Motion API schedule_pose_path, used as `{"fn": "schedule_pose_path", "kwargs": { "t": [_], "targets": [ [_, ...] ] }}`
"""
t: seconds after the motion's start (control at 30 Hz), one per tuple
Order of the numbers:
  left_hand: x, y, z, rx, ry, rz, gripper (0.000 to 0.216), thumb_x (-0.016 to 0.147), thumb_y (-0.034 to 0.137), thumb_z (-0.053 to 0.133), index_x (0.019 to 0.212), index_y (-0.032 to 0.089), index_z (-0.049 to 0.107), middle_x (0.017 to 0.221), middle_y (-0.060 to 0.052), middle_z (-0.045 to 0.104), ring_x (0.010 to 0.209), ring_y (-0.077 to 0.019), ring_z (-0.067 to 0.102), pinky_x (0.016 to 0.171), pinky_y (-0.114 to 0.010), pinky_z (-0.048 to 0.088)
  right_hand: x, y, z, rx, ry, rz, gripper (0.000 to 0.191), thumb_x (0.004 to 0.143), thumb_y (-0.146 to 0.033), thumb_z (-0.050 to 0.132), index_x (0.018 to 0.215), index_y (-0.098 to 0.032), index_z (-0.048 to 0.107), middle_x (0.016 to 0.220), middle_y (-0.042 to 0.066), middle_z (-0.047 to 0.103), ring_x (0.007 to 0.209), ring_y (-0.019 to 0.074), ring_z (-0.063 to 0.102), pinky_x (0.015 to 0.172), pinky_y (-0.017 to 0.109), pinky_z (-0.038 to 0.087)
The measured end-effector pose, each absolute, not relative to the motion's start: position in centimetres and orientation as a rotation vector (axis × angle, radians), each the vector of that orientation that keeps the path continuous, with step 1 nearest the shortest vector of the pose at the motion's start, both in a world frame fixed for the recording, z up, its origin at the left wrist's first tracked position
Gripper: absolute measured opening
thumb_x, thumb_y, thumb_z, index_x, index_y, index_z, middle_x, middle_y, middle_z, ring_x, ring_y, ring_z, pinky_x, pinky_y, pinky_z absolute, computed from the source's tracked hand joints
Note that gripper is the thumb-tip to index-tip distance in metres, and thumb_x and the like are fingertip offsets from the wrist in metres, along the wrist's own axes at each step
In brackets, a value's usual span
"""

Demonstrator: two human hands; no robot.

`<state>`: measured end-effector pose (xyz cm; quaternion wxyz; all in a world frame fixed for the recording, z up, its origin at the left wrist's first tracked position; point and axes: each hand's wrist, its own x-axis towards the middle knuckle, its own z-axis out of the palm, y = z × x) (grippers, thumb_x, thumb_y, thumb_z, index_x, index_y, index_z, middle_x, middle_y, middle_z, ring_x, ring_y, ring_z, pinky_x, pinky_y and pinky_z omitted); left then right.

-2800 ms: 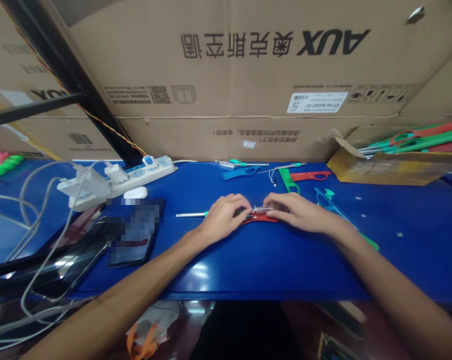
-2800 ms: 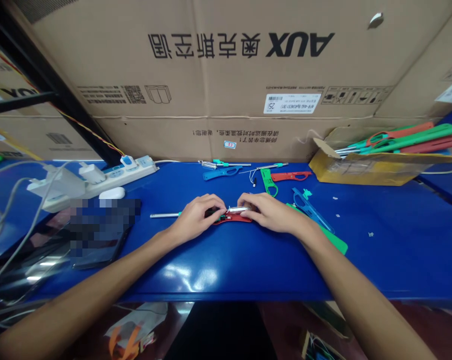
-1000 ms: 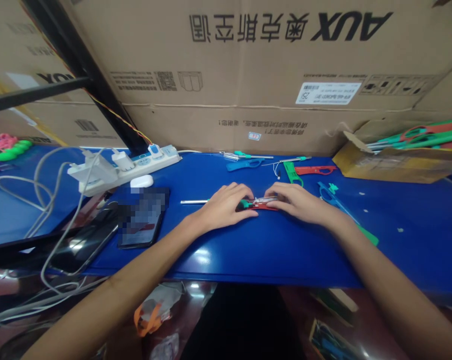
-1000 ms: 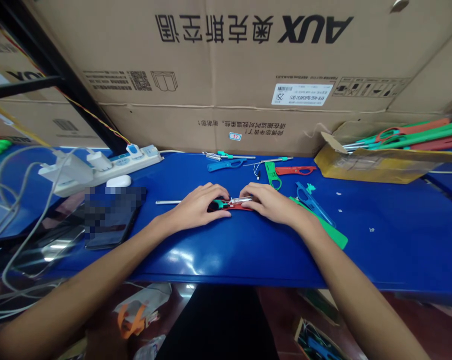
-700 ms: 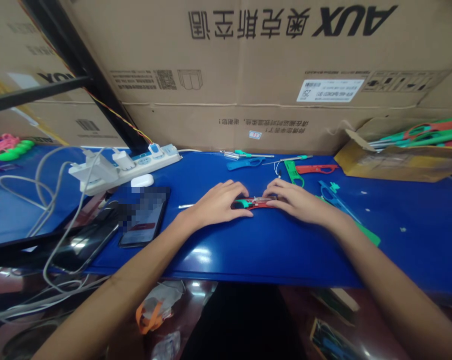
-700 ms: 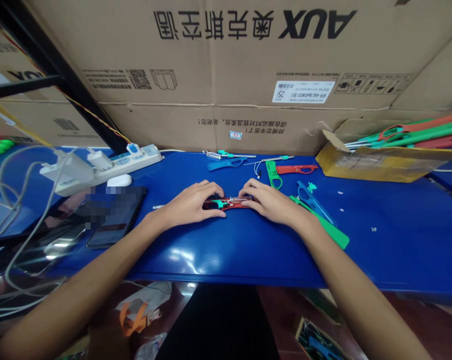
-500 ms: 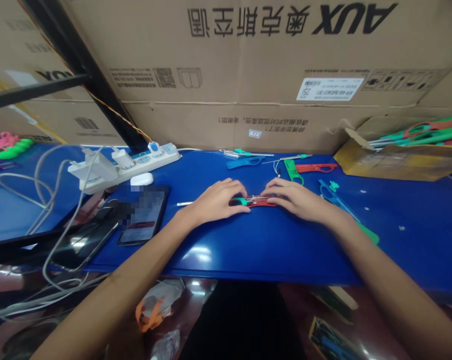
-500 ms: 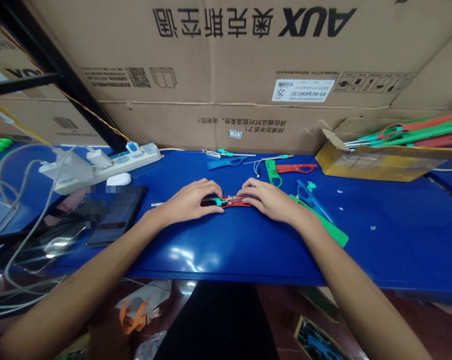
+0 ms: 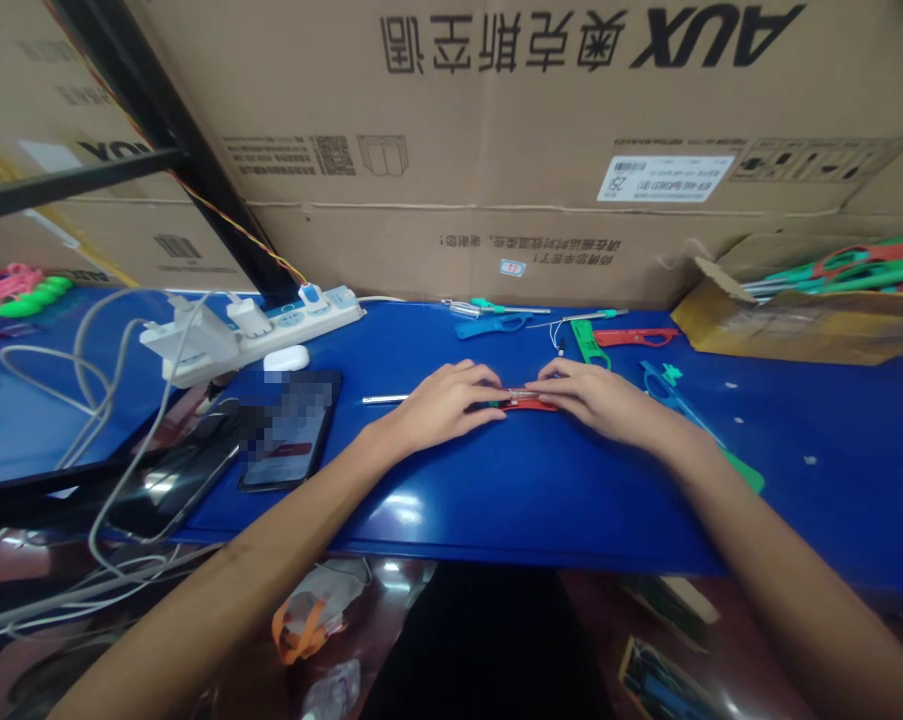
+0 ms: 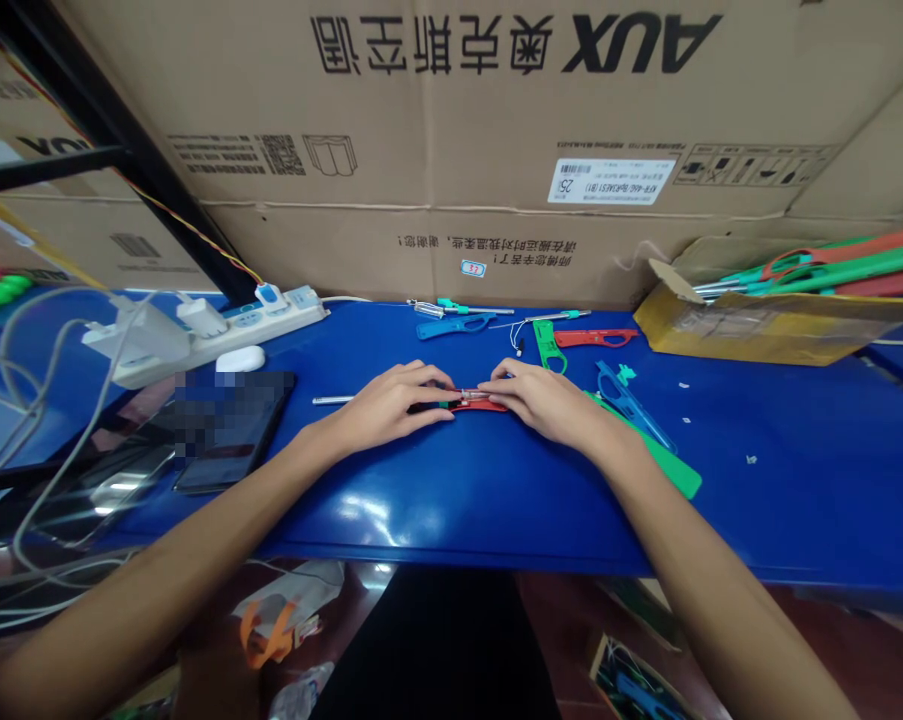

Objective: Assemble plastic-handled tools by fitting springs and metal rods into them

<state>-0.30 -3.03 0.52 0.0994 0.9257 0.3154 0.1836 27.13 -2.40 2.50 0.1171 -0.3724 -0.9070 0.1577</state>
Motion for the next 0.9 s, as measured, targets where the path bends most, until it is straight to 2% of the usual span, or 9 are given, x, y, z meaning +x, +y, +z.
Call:
{"fn": "schedule_pose_path", "kwargs": {
  "t": [0.13,0.43,0.6,0.7,0.8,0.9],
  "targets": [
    [-0.3,-3.0,0.5,2.737,0.924,0.559,0.029,0.103,0.037,0.057,0.129,0.03,0.07,0.126,-0.005,0.067,0.111,-0.0233,0.06,0.097,-0.04,0.043,27.0,-2.5,2.4,-1.138,-2.663,0.394,0.04,0.106,-0.034,0.041,0.13,-0.029,0.072,0.124,0.011,0.065,0.103,0.0261,0.066,0.088,0.043,0.053],
    [0.1,-3.4,0.3,2.892,0.999,0.487,0.032,0.107,0.039,0.05,0.132,0.028,0.067,0.13,-0.005,0.066,0.116,-0.023,0.06,0.098,-0.039,0.04,27.0,-2.0,2.0,-1.13,-2.612,0.42,0.039,0.105,-0.035,0.042,0.126,-0.025,0.074,0.118,0.011,0.068,0.104,0.0253,0.066,0.093,0.042,0.053],
    [-1.0,-2.7,1.0,2.796,1.074,0.561,0.06,0.101,0.053,0.057,0.152,0.023,0.046,0.141,-0.009,0.062,0.129,-0.0254,0.056,0.106,-0.041,0.04,27.7,-1.4,2.1,-1.166,-2.631,0.366,0.04,0.105,-0.033,0.041,0.128,-0.023,0.073,0.12,0.011,0.068,0.108,0.027,0.065,0.094,0.045,0.054],
    [-2.0,-2.2,1.4,2.791,1.113,0.569,0.052,0.101,0.054,0.056,0.143,0.022,0.055,0.141,-0.009,0.062,0.128,-0.0259,0.058,0.104,-0.041,0.041,28.3,-1.1,2.0,-1.177,-2.632,0.331,0.04,0.105,-0.033,0.042,0.127,-0.025,0.074,0.121,0.01,0.068,0.108,0.0268,0.066,0.095,0.045,0.054],
    [-2.3,-2.0,1.4,2.814,1.085,0.546,0.038,0.103,0.051,0.055,0.127,0.023,0.066,0.132,-0.006,0.067,0.12,-0.0238,0.062,0.1,-0.039,0.042,28.4,-1.2,1.9,-1.209,-2.625,0.273,0.04,0.105,-0.035,0.041,0.13,-0.025,0.071,0.123,0.011,0.067,0.109,0.0272,0.066,0.093,0.045,0.056],
    [-2.2,-2.0,1.1,2.81,1.073,0.53,0.031,0.105,0.046,0.052,0.116,0.025,0.071,0.124,-0.004,0.069,0.113,-0.0221,0.064,0.098,-0.039,0.042,27.9,-1.6,1.9,-1.165,-2.572,0.133,0.041,0.105,-0.036,0.043,0.135,-0.023,0.068,0.129,0.014,0.063,0.118,0.0298,0.061,0.096,0.049,0.055]
  ]
}}
